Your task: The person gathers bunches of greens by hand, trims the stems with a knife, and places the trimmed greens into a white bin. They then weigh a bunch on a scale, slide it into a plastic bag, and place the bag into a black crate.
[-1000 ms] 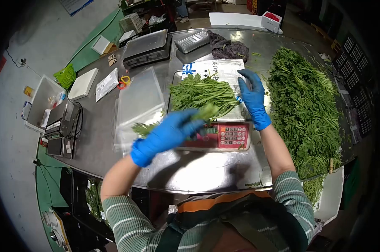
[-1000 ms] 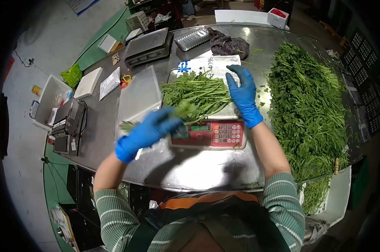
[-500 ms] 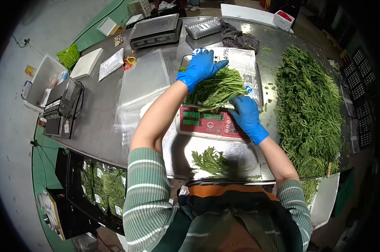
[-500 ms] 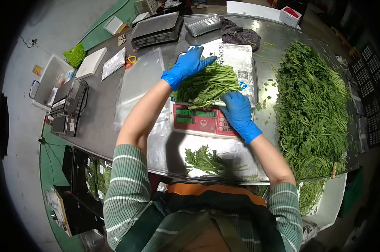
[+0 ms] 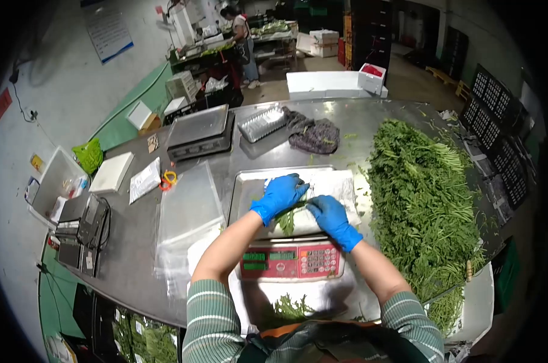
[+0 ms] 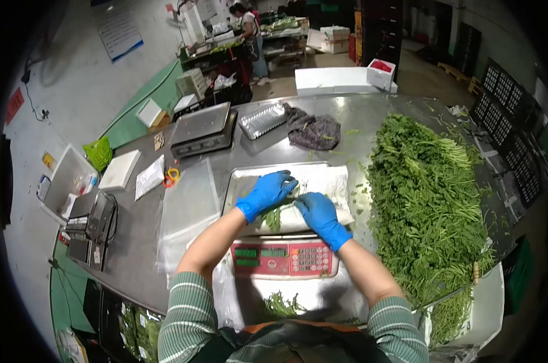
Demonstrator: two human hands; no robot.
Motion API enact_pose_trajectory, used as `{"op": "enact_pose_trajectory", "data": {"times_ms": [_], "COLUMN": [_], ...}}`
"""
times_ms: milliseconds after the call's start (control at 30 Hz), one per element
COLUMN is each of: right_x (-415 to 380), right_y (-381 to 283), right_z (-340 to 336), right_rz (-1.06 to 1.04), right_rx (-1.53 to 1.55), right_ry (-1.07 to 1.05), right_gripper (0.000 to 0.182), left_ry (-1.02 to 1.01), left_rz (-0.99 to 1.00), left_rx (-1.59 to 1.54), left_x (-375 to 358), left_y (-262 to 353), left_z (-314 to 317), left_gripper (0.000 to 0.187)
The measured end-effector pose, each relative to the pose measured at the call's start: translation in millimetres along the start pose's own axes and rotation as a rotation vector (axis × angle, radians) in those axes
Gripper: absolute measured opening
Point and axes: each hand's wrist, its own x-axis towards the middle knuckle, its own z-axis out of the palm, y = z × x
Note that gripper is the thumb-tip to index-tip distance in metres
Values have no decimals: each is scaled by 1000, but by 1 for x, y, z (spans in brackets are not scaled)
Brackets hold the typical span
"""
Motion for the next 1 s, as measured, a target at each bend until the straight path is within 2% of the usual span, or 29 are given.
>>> {"op": "enact_pose_trajectory", "data": {"times_ms": [33, 67, 133, 167, 233, 333, 367, 433, 500, 533, 567, 633, 667, 733, 767, 800, 900, 1000], "right_x": [1, 2, -1, -1, -3, 1, 2, 7, 9, 8, 6, 4, 1, -2, -4, -9, -15, 2], "right_y": [-2, 0, 2, 0, 4, 4, 6, 8, 1, 5, 6, 7, 12, 11, 3, -3, -39, -72], "right_z": [-2, -2, 1, -2, 0, 0, 2, 4, -3, 2, 6, 6, 10, 1, -13, -23, -63, -80], "right_rz": [-8, -8, 2, -13, -30, -14, 0, 26, 78, 56, 32, 21, -12, 11, -52, -117, -296, -351], "right_rx": [-7, -10, -29, -40, -42, -23, -20, -34, -64, -54, -43, 19, 74, 169, 118, -93, -77, -86], "right_ry": [1, -21, -35, -41, -43, -39, -25, -37, -101, -45, 7, 18, 52, 0, 50, 160, 383, 365], "right_gripper": [22, 22, 21, 21, 21, 23, 23, 25, 26, 26, 26, 22, 21, 19, 18, 16, 15, 16], "left_ry": [54, -75, -107, -224, -305, -278, -288, -495, -486, -449, -450, -178, -137, -133, -128, -127, -16, -50], "left_rz": [-6, -135, -233, -326, -393, -245, -240, -275, -60, -62, -71, -43, -20, -22, 28, 13, 34, -8], "left_rx": [93, 123, 374, 308, 275, 241, 99, 104, 203, 369, 367, 475, 452, 418, 427, 421, 341, 346], "left_x": [9, 20, 29, 35, 40, 32, 21, -5, -36, -49, -58, -75, -76, -76, -78, -81, -90, -109], "left_y": [-15, -18, -24, -36, -31, -29, -12, 37, 54, 65, 63, 52, 51, 56, 47, 49, 49, 58], "left_z": [16, 17, 22, 25, 12, -10, -27, -58, -58, -54, -44, -21, -18, -23, -20, -23, -34, -56], "left_gripper": [48, 58, 62, 58, 54, 46, 48, 54, 61, 68, 68, 68, 64, 61, 56, 56, 48, 46]}}
